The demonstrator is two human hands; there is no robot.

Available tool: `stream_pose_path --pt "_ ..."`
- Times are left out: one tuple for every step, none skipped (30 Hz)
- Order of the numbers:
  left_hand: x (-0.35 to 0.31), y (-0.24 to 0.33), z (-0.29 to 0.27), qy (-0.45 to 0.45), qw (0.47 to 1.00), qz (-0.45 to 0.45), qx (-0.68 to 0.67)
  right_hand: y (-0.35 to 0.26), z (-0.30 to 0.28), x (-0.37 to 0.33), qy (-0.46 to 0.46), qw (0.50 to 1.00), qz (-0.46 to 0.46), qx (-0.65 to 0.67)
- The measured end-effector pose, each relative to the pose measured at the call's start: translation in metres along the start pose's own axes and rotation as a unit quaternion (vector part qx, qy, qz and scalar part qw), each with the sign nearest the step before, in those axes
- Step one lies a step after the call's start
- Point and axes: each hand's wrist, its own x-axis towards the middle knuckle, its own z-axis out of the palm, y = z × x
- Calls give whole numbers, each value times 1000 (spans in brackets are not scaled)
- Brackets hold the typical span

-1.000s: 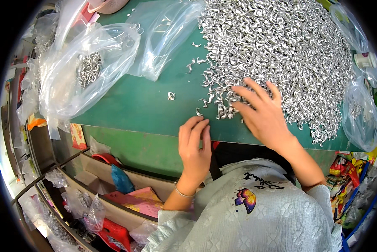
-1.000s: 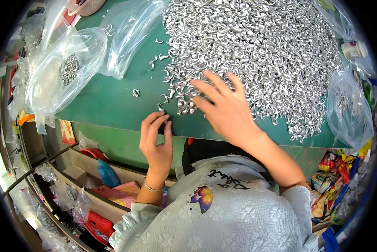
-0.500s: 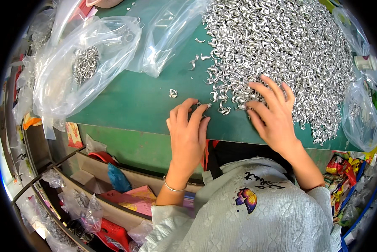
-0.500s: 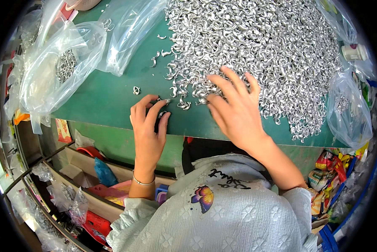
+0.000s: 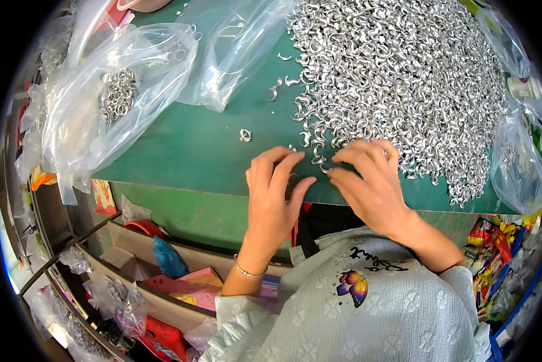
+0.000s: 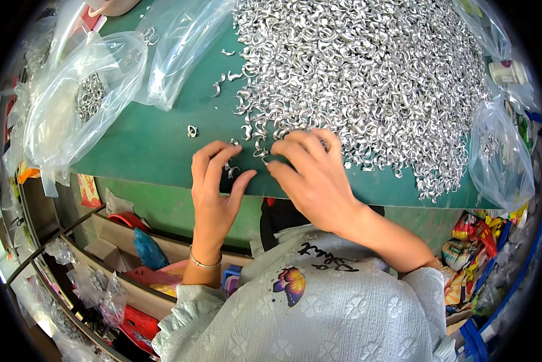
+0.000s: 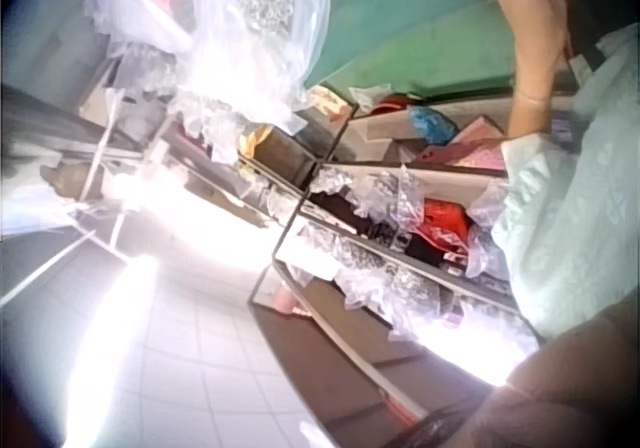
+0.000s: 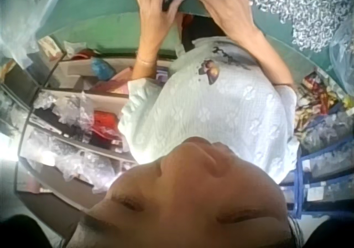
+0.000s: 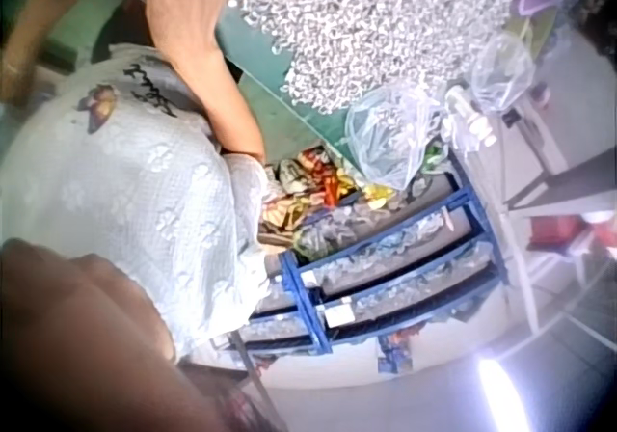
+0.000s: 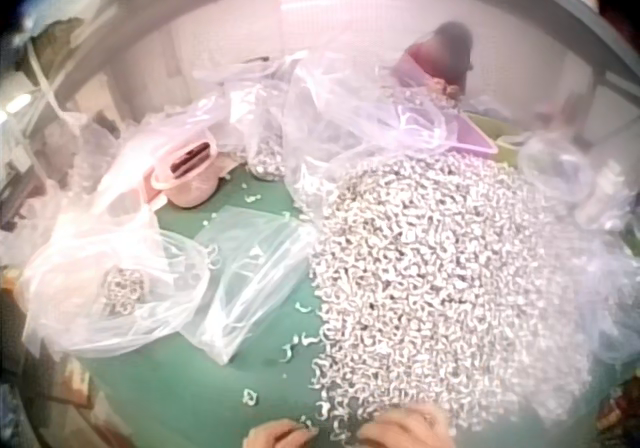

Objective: The person picks up small metal clasps from a large pile on a green workbench by hand and places them into a plastic bag.

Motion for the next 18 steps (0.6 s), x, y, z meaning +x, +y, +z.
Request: stream_pose_path --pt "1 3 1 8 1000 -15 -24 0 -1 2 8 1000 16 2" --pt "4 4 3 0 1000 -6 4 -1 -1 6 16 999 32 4" --pt "7 4 4 -8 999 4 32 -2 0 10 25 999 48 5" --pt "9 5 5 -16 998 16 60 -1 4 12 24 999 41 -13" --pt "9 3 5 -15 998 23 62 1 7 10 30 999 34 -23" --pt "7 0 5 -15 997 31 65 2 10 7 36 998 28 -33" --pt "4 -3 5 -14 997 37 68 4 12 5 40 998 20 -42" --pt "3 -4 3 -13 997 33 71 5 10 3 35 998 29 -47" --pt "2 -5 1 -12 997 29 74 6 5 0 30 998 37 -52" --pt "1 -5 0 -11 997 25 77 7 2 -1 25 997 45 -58" --pt "2 -5 0 -2 998 10 62 7 0 0 31 997 55 -46" --pt "2 -3 0 8 999 -6 47 7 -3 1 37 997 64 -33" --pt "3 -1 0 17 999 -21 32 7 -4 2 44 996 73 -20" --pt "4 1 1 9 999 -23 37 7 -3 4 38 996 77 -22" --pt "5 3 1 2 999 -25 43 4 0 7 33 997 71 -22" --pt "6 4 2 -7 999 -26 47 -1 3 11 28 997 66 -22" --pt "6 4 2 -13 998 -12 58 -3 4 13 24 998 62 -23" --pt "6 3 3 -19 998 2 68 -3 5 12 18 998 53 -37"
